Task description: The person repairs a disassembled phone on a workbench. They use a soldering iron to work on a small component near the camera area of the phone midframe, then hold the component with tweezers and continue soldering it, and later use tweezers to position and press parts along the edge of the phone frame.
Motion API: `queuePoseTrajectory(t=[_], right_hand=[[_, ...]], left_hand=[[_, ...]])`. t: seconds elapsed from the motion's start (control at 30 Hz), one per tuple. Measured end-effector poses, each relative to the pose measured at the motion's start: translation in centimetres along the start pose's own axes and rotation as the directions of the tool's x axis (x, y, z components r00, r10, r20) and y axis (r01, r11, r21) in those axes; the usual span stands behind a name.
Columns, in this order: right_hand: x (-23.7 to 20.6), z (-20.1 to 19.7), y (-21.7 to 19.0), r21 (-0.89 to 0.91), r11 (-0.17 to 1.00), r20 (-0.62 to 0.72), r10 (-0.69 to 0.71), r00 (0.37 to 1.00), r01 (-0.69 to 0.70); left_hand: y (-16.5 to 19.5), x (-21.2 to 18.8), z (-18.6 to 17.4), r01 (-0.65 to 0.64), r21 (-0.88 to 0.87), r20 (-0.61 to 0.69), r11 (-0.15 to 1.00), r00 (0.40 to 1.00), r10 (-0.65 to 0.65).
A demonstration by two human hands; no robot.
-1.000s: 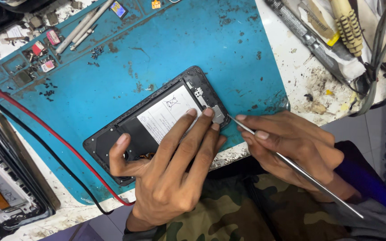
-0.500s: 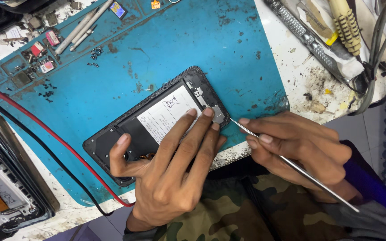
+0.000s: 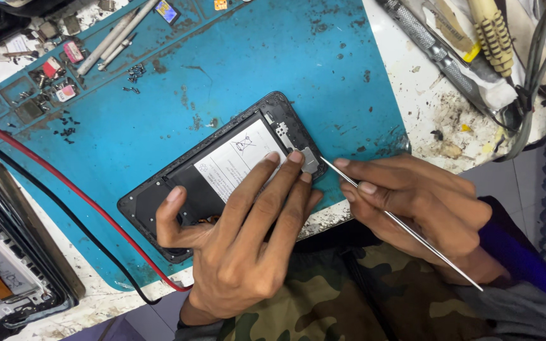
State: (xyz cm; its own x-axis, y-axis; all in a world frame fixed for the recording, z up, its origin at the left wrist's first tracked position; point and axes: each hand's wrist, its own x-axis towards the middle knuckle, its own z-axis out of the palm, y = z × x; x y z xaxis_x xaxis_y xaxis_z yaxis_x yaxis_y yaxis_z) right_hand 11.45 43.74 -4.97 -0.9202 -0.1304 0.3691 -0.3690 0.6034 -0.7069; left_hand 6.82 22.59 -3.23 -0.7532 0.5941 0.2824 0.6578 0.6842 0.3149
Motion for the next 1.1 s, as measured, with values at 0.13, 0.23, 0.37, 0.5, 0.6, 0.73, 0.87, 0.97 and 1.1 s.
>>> queuePoseTrajectory(t=[0.13, 0.23, 0.37, 0.5, 0.6, 0.73, 0.87, 0.97, 1.1], right_hand=[[-0.3, -0.6, 0.0, 0.075, 0.995, 0.016, 0.067, 0.998, -0.068], [-0.4, -0.8, 0.1, 0.071, 0.996, 0.024, 0.049, 0.999, -0.05], [-0.3, -0.8, 0.2, 0.063, 0.997, 0.039, 0.041, 0.998, -0.043], [-0.2, -0.6, 0.0, 0.066, 0.997, 0.038, 0.041, 0.998, -0.043], [-0.2, -0.4, 0.0, 0.049, 0.998, 0.031, 0.036, 0.999, -0.038], [-0.6, -0.1, 0.4, 0.069, 0.998, -0.012, 0.001, 1.0, 0.0], [-1.2, -0.1, 0.8, 0.058, 0.998, -0.053, -0.022, 0.998, 0.025], [-1.8, -0.2, 0.6, 0.08, 0.997, -0.076, 0.018, 0.997, -0.012], [-2.4, -0.3, 0.1, 0.104, 0.992, -0.064, 0.077, 0.995, -0.07]], left_hand=[[0.2, 0.1, 0.2, 0.001, -0.015, -0.002, 1.0, 1.0, -0.001], [0.3, 0.1, 0.3, 0.01, -0.029, -0.015, 1.0, 1.0, -0.011], [0.3, -0.1, 0.4, 0.0, -0.014, -0.019, 1.0, 1.0, 0.0], [0.3, -0.3, 0.5, 0.008, -0.022, -0.018, 1.0, 1.0, -0.008], [0.3, -0.3, 0.7, 0.009, -0.014, -0.023, 1.0, 1.0, -0.009], [0.6, -0.2, 0.6, 0.012, -0.021, -0.011, 1.0, 1.0, -0.012], [1.2, 0.3, 0.4, 0.018, -0.028, -0.009, 0.999, 1.0, -0.018], [1.7, 0.6, 0.1, 0.033, -0.031, 0.015, 0.999, 0.999, -0.032], [2.3, 0.9, -0.2, 0.064, -0.013, 0.016, 0.998, 0.998, -0.064]])
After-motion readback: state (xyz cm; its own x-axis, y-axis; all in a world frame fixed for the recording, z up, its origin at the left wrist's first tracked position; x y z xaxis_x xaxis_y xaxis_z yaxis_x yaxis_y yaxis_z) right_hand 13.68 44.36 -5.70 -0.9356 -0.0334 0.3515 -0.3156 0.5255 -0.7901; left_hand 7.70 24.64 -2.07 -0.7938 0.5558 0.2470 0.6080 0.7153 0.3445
